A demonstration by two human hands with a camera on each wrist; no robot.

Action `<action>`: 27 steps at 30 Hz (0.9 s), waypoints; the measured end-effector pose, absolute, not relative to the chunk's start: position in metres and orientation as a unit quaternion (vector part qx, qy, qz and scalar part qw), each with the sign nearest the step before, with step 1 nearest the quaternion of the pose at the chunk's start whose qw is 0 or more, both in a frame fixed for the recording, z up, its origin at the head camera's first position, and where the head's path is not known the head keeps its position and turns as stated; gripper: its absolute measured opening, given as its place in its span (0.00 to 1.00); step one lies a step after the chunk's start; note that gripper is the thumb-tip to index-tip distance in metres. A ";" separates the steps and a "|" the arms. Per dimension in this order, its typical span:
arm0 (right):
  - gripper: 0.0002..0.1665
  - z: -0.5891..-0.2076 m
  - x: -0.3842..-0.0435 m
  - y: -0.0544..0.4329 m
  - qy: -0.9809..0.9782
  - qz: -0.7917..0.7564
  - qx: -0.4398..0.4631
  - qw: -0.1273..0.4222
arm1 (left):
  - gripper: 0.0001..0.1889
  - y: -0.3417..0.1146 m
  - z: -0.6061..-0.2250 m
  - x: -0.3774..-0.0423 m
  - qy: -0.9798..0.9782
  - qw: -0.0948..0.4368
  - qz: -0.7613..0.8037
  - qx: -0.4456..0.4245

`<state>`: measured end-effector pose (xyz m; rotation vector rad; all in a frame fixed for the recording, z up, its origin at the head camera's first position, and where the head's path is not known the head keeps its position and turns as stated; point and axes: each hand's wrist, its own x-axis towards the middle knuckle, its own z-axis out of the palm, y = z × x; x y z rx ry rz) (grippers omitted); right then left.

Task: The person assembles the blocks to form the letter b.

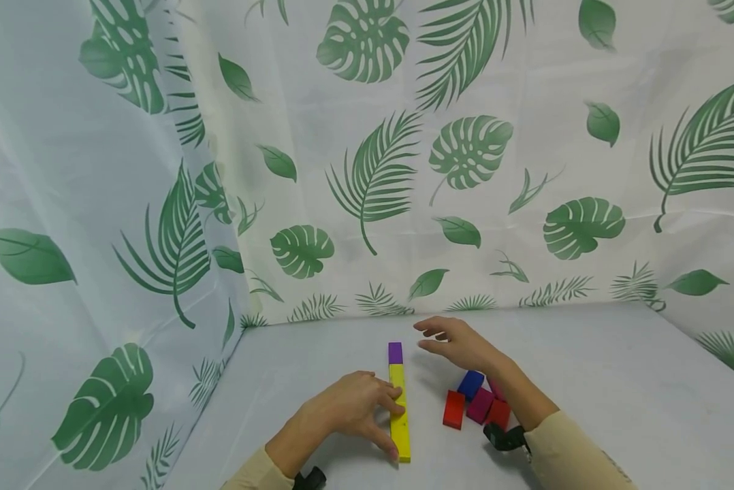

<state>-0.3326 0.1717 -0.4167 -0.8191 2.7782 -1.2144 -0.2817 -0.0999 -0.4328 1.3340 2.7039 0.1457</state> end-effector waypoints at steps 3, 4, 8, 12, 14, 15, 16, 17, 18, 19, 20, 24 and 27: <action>0.25 -0.416 -0.333 0.177 0.883 -0.393 -0.258 0.007 | 0.38 -0.100 -0.432 -0.282 0.894 0.060 0.047 0.442; 0.26 -0.416 -0.333 0.179 0.882 -0.396 -0.255 0.009 | 0.38 -0.100 -0.432 -0.281 0.894 0.060 0.047 0.442; 0.26 -0.417 -0.335 0.191 0.886 -0.391 -0.251 0.007 | 0.38 -0.100 -0.432 -0.281 0.893 0.060 0.046 0.443; 0.26 -0.418 -0.339 0.203 0.892 -0.377 -0.250 -0.001 | 0.39 -0.099 -0.432 -0.280 0.893 0.058 0.045 0.444; 0.26 -0.418 -0.341 0.207 0.894 -0.374 -0.247 -0.001 | 0.38 -0.100 -0.431 -0.280 0.892 0.057 0.046 0.445; 0.26 -0.419 -0.341 0.209 0.895 -0.374 -0.244 0.000 | 0.38 -0.100 -0.431 -0.280 0.892 0.057 0.047 0.446; 0.27 -0.419 -0.342 0.211 0.895 -0.374 -0.242 0.002 | 0.38 -0.100 -0.431 -0.280 0.892 0.056 0.048 0.446; 0.27 -0.420 -0.343 0.213 0.896 -0.374 -0.241 0.003 | 0.38 -0.100 -0.431 -0.280 0.892 0.056 0.048 0.446; 0.27 -0.420 -0.344 0.215 0.896 -0.375 -0.239 0.004 | 0.38 -0.100 -0.431 -0.280 0.892 0.056 0.048 0.446; 0.27 -0.421 -0.345 0.216 0.896 -0.375 -0.236 0.006 | 0.38 -0.100 -0.431 -0.280 0.892 0.057 0.049 0.446; 0.27 -0.422 -0.346 0.218 0.898 -0.375 -0.231 0.009 | 0.38 -0.100 -0.431 -0.280 0.892 0.058 0.048 0.445; 0.26 -0.425 -0.349 0.224 0.903 -0.373 -0.214 0.025 | 0.38 -0.100 -0.432 -0.281 0.893 0.061 0.048 0.443; 0.27 -0.426 -0.350 0.229 0.907 -0.369 -0.199 0.041 | 0.38 -0.100 -0.432 -0.281 0.893 0.063 0.048 0.444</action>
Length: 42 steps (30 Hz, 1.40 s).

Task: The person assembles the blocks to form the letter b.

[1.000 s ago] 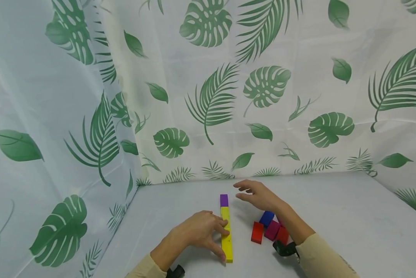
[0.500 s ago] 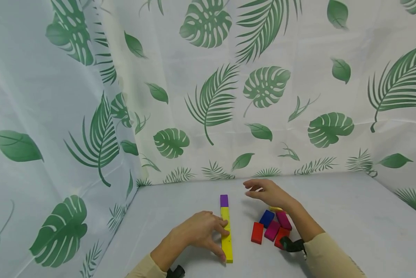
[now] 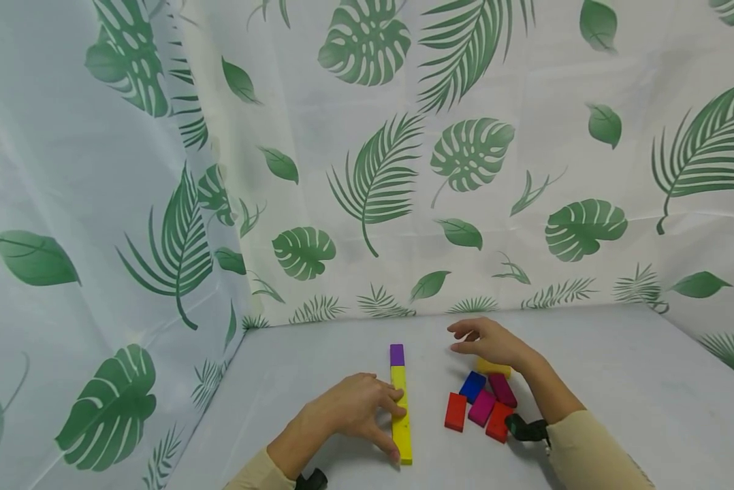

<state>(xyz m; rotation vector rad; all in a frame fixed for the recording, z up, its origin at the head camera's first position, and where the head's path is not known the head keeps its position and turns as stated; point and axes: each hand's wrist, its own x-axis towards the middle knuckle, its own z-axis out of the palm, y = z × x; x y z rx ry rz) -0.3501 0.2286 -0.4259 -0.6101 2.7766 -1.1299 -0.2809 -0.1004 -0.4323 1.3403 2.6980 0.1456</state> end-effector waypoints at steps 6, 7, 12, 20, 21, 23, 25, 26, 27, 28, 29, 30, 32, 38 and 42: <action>0.29 -0.427 -0.352 0.241 0.911 -0.361 -0.192 0.058 | 0.39 -0.101 -0.434 -0.282 0.892 0.055 0.048 0.446; 0.30 -0.427 -0.352 0.243 0.911 -0.361 -0.193 0.060 | 0.39 -0.101 -0.435 -0.282 0.892 0.054 0.048 0.446; 0.30 -0.428 -0.351 0.250 0.914 -0.350 -0.195 0.069 | 0.39 -0.101 -0.435 -0.282 0.894 0.058 0.048 0.442; 0.24 -0.423 -0.344 0.259 0.919 -0.332 -0.194 0.087 | 0.39 -0.100 -0.435 -0.281 0.895 0.063 0.051 0.438; 0.23 -0.422 -0.344 0.260 0.921 -0.330 -0.188 0.091 | 0.39 -0.100 -0.435 -0.280 0.896 0.064 0.052 0.436; 0.22 -0.421 -0.342 0.261 0.923 -0.324 -0.179 0.103 | 0.39 -0.100 -0.435 -0.280 0.896 0.065 0.054 0.435; 0.21 -0.421 -0.343 0.263 0.927 -0.316 -0.170 0.113 | 0.39 -0.101 -0.435 -0.280 0.897 0.066 0.056 0.434; 0.20 -0.421 -0.343 0.263 0.928 -0.313 -0.163 0.118 | 0.39 -0.101 -0.435 -0.280 0.896 0.065 0.056 0.435; 0.20 -0.422 -0.344 0.264 0.930 -0.310 -0.158 0.122 | 0.39 -0.101 -0.435 -0.280 0.896 0.065 0.056 0.435; 0.20 -0.423 -0.345 0.264 0.930 -0.308 -0.154 0.126 | 0.39 -0.101 -0.435 -0.280 0.896 0.064 0.056 0.436; 0.20 -0.424 -0.346 0.265 0.931 -0.305 -0.151 0.127 | 0.39 -0.101 -0.436 -0.280 0.896 0.063 0.056 0.437; 0.20 -0.425 -0.346 0.265 0.932 -0.305 -0.148 0.129 | 0.39 -0.101 -0.436 -0.281 0.895 0.061 0.055 0.438; 0.20 -0.426 -0.347 0.265 0.933 -0.304 -0.144 0.130 | 0.39 -0.101 -0.436 -0.281 0.895 0.059 0.052 0.439; 0.20 -0.427 -0.348 0.265 0.934 -0.303 -0.139 0.130 | 0.40 -0.101 -0.435 -0.281 0.895 0.057 0.048 0.440; 0.18 -0.430 -0.349 0.265 0.938 -0.295 -0.134 0.124 | 0.40 -0.101 -0.435 -0.281 0.895 0.060 0.046 0.440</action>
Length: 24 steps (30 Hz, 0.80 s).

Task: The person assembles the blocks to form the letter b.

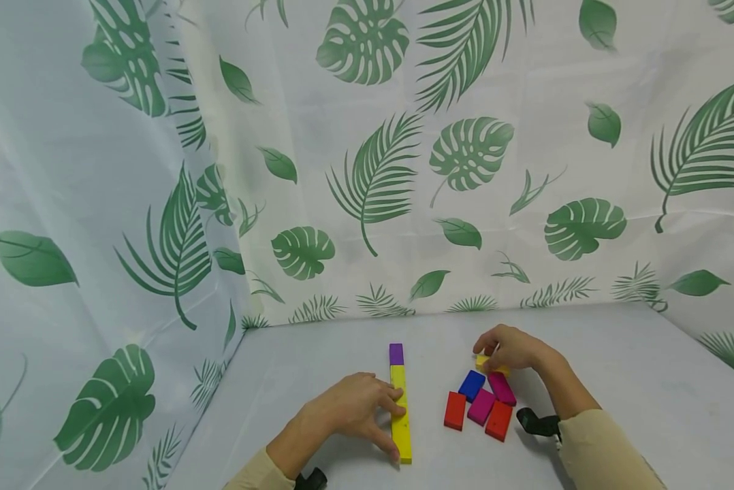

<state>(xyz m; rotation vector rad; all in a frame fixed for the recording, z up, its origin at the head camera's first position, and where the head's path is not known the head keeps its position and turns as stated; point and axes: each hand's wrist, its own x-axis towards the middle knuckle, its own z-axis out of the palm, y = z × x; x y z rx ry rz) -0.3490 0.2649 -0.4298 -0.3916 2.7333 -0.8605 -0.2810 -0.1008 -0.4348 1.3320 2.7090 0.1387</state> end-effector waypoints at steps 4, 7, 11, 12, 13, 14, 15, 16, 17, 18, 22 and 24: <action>0.16 -0.433 -0.351 0.264 0.941 -0.294 -0.123 0.111 | 0.40 -0.101 -0.435 -0.281 0.895 0.062 0.048 0.439; 0.16 -0.435 -0.352 0.264 0.943 -0.299 -0.109 0.102 | 0.40 -0.101 -0.435 -0.282 0.894 0.061 0.049 0.440; 0.17 -0.437 -0.353 0.266 0.943 -0.308 -0.090 0.091 | 0.40 -0.102 -0.435 -0.281 0.893 0.054 0.047 0.445; 0.17 -0.437 -0.353 0.266 0.942 -0.311 -0.087 0.088 | 0.40 -0.102 -0.435 -0.281 0.892 0.053 0.047 0.446; 0.17 -0.438 -0.353 0.266 0.942 -0.315 -0.084 0.086 | 0.40 -0.102 -0.435 -0.281 0.892 0.051 0.047 0.447; 0.18 -0.438 -0.353 0.266 0.941 -0.317 -0.083 0.085 | 0.40 -0.102 -0.435 -0.281 0.891 0.050 0.047 0.448; 0.18 -0.438 -0.353 0.266 0.940 -0.320 -0.082 0.085 | 0.40 -0.102 -0.434 -0.281 0.891 0.050 0.047 0.449; 0.18 -0.439 -0.353 0.266 0.939 -0.322 -0.081 0.085 | 0.40 -0.102 -0.434 -0.281 0.891 0.050 0.047 0.449; 0.19 -0.439 -0.353 0.267 0.939 -0.324 -0.081 0.086 | 0.40 -0.102 -0.434 -0.281 0.891 0.050 0.047 0.449; 0.19 -0.439 -0.353 0.267 0.938 -0.326 -0.082 0.088 | 0.40 -0.102 -0.434 -0.281 0.891 0.051 0.047 0.449; 0.22 -0.437 -0.352 0.268 0.933 -0.334 -0.083 0.102 | 0.40 -0.102 -0.434 -0.281 0.891 0.057 0.049 0.447; 0.23 -0.436 -0.351 0.269 0.930 -0.339 -0.086 0.112 | 0.40 -0.102 -0.434 -0.281 0.892 0.059 0.050 0.446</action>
